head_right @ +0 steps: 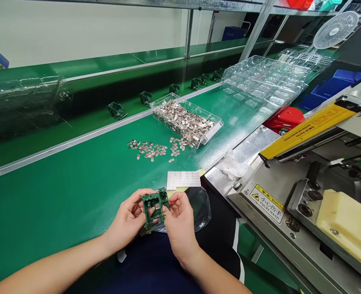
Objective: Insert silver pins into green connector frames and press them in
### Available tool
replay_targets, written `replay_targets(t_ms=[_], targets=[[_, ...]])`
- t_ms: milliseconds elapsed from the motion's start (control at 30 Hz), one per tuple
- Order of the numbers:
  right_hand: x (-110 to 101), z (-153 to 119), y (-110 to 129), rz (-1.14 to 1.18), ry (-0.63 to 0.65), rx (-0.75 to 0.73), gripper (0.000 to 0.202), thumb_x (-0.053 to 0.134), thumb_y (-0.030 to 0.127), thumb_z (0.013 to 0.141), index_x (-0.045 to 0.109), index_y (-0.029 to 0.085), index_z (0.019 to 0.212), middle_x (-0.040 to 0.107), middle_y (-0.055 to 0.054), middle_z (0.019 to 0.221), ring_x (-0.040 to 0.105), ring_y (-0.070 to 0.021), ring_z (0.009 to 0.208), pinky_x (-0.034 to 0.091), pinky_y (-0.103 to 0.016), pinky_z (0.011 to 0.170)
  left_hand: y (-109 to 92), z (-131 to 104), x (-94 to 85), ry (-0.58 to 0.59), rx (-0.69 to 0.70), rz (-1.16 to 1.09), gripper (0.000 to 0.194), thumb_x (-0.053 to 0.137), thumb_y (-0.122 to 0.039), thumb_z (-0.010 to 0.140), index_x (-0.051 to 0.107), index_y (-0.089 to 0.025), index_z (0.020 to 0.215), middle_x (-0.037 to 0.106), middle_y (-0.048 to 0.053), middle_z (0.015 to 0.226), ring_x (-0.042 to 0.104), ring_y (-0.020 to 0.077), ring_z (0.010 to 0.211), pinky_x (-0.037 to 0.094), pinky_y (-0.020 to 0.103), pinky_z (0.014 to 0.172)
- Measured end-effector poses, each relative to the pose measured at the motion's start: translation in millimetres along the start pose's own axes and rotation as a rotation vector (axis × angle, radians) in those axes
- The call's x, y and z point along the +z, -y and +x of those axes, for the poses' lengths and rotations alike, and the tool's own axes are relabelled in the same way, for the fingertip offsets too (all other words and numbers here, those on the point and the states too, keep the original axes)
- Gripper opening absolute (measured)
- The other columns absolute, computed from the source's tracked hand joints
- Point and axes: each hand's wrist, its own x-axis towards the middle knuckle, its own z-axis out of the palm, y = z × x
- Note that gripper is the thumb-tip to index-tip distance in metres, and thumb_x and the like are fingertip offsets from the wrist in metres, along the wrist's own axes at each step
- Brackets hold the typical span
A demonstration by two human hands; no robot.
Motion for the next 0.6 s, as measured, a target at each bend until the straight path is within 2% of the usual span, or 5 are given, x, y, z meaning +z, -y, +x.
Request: replay_targets(t_ms=[167,300,367,467,600], targets=[[-3,-5,-2,0.023,-0.006,-0.003,0.034,0.080,0.022,0.068,0.049,0.022,0.081,0.052,0.004,0.076,0.051,-0.0111,0.069,0.047,-0.018,0.061,-2,-4,4.9,0.009,-0.047,0.021,0.040,0.078,-0.032,0.071,0.057,-0.018,0.103,0.063,0.000,0.077,0.057,0.0101,0.065,0.051,0.019,0.062],[-21,-7,0,-0.022,-0.001,-0.043,0.025,0.075,0.032,0.078,0.054,0.022,0.088,0.057,0.001,0.083,0.055,-0.0139,0.077,0.050,-0.023,0.068,-5,2,10.2,0.054,-0.019,0.056,0.038,0.073,-0.032,0.075,0.055,-0.018,0.105,0.064,0.002,0.080,0.061,0.0127,0.068,0.052,0.023,0.063],[-36,-4,-3,-0.061,-0.076,-0.061,0.023,0.071,0.037,0.081,0.058,0.021,0.090,0.058,-0.002,0.087,0.056,-0.0151,0.078,0.051,-0.026,0.070,-6,20,12.5,-0.001,0.093,0.102,0.035,0.070,-0.027,0.076,0.053,-0.019,0.107,0.064,0.001,0.083,0.063,0.0138,0.075,0.053,0.023,0.068],[-58,5,-12,-0.081,-0.205,-0.010,0.031,0.075,0.044,0.075,0.064,0.018,0.087,0.062,-0.004,0.086,0.058,-0.0161,0.075,0.052,-0.028,0.065,-6,66,20.6,-0.107,0.292,0.262,0.033,0.062,-0.017,0.077,0.052,-0.019,0.108,0.063,0.001,0.087,0.063,0.0127,0.079,0.050,0.021,0.071],[-72,17,-17,-0.045,-0.197,0.128,0.040,0.080,0.049,0.066,0.068,0.016,0.085,0.067,-0.008,0.085,0.062,-0.0187,0.075,0.053,-0.029,0.063,5,123,43.4,-0.060,0.366,0.426,0.034,0.054,-0.007,0.075,0.053,-0.017,0.107,0.065,0.001,0.084,0.064,0.0127,0.074,0.049,0.021,0.067]])
